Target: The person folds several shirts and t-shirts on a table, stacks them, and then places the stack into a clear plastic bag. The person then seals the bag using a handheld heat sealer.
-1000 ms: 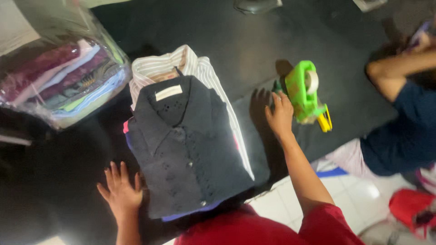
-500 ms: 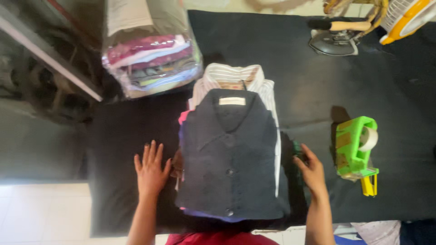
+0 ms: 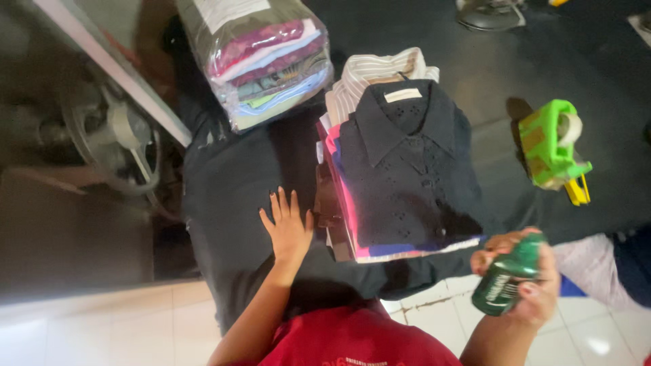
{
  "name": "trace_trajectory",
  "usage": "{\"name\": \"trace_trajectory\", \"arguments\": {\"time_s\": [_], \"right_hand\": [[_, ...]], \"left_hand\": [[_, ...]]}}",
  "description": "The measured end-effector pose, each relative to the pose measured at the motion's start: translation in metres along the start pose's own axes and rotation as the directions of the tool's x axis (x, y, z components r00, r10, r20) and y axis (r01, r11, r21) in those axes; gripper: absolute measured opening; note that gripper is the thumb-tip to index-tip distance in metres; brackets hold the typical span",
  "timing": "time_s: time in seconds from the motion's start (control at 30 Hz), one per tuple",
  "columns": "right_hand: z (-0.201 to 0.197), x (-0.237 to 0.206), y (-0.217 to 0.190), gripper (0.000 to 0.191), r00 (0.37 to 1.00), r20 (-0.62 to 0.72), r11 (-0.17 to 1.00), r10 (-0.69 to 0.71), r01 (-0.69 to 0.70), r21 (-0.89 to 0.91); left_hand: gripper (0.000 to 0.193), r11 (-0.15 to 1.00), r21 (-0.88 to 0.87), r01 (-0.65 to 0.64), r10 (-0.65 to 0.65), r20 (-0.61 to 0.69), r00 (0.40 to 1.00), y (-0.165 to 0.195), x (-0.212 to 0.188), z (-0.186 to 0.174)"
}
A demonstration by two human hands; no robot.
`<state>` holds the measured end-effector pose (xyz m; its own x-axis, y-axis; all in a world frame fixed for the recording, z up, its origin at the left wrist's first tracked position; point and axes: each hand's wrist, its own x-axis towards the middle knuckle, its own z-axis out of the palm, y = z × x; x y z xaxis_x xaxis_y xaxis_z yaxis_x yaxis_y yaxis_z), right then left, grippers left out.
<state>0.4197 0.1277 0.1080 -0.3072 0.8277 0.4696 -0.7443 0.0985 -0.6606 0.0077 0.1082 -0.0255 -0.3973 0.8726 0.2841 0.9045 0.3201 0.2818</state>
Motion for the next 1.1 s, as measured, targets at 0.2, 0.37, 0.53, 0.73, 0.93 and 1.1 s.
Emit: {"name": "trace_trajectory", "arguments": {"time_s": [0.2,0.37,0.53,0.73,0.93,1.1], "right_hand": [[0.044,-0.045,0.027,0.085,0.982,-0.177,0.98,0.071,-0.036,0.197],[0.066,-0.068,0.041,0.091,0.936,-0.347,0.998,0.067,-0.062,0.024],[0.083,-0.07,0.06,0.098,0.882,-0.464,0.995,0.087,-0.104,-0.012],[0.096,-0.066,0.058,0.094,0.862,-0.506,0.991,0.025,-0.087,-0.1],[0.099,-0.069,0.057,0.089,0.839,-0.544,0.963,-0.018,-0.132,-0.236],[0.102,-0.06,0.06,0.073,0.898,-0.147,0.107,-0.414,-0.112,-0.988]], "left_hand": [[0.065,0.995,-0.085,-0.042,0.048,0.068,0.996,-0.005,-0.002,0.014],[0.061,0.987,-0.106,-0.121,0.131,0.092,0.987,-0.009,-0.01,0.025],[0.064,0.975,-0.095,-0.201,0.21,0.094,0.973,-0.009,-0.016,0.029],[0.063,0.968,-0.081,-0.238,0.247,0.128,0.96,-0.004,-0.018,0.028],[0.063,0.963,-0.068,-0.261,0.267,0.127,0.955,-0.006,-0.02,0.032],[0.064,0.968,-0.053,-0.243,0.248,0.131,0.96,-0.006,-0.019,0.035]]}}
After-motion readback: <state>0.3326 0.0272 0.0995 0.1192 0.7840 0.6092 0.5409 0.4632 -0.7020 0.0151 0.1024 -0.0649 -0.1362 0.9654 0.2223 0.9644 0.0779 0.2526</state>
